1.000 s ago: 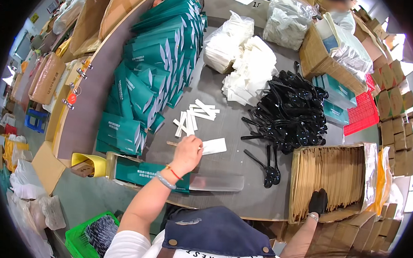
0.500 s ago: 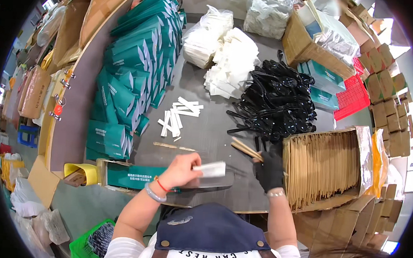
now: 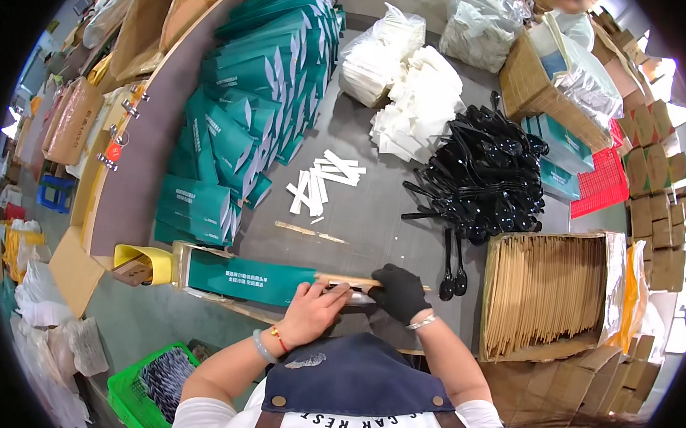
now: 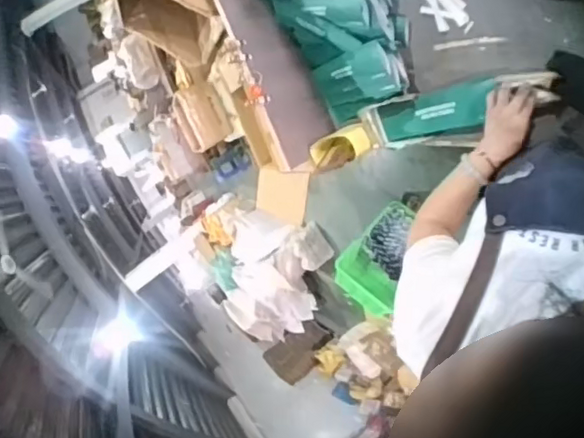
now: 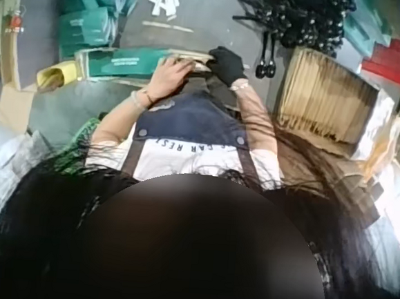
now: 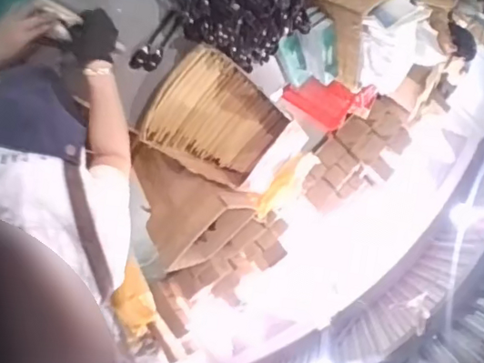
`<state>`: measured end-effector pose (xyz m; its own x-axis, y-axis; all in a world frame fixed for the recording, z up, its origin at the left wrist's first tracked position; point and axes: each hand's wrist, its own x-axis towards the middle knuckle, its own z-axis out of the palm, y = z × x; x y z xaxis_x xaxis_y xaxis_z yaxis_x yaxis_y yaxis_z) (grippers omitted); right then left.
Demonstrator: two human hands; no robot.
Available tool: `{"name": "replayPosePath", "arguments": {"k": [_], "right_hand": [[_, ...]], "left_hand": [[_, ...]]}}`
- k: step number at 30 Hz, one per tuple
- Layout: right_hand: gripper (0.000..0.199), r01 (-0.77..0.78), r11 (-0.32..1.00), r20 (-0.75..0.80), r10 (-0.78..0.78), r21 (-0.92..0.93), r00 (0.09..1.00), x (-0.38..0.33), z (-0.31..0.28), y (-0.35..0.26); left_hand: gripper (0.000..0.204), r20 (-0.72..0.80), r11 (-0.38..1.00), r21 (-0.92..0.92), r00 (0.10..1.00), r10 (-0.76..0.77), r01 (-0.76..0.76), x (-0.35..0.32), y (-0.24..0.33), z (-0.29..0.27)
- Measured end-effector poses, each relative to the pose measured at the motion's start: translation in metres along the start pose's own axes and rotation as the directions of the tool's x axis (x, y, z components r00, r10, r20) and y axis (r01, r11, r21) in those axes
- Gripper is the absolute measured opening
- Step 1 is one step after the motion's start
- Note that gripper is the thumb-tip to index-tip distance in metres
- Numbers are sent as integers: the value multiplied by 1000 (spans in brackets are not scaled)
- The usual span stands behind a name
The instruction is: Manually inserting wooden chopsticks into paper sleeves using a green guiding device at a factory packing station.
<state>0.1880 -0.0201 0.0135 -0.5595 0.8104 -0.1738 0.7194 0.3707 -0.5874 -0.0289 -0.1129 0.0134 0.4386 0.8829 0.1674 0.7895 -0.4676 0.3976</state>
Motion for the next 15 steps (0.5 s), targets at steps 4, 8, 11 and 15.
{"name": "replayPosePath", "arguments": {"k": [4,8,11,15], "right_hand": [[33,-92,995,-35,91,-47,995,-16,-15,0],[41,153,972,-17,-159,-180,987,-34,2,15],[44,167,940,-12,-179,-296,984,-32,9,15],[48,232,965,-6,-234,-125,972,-18,35,-6]], "left_hand": [[56,66,988,130,994,-91,82,-10,-10,-13],[61,15,990,61,992,-128,126,-14,-25,-26],[74,35,975,-11,975,-220,220,-11,-36,-33],[79,52,977,-109,983,-178,183,-7,-35,-19]]}}
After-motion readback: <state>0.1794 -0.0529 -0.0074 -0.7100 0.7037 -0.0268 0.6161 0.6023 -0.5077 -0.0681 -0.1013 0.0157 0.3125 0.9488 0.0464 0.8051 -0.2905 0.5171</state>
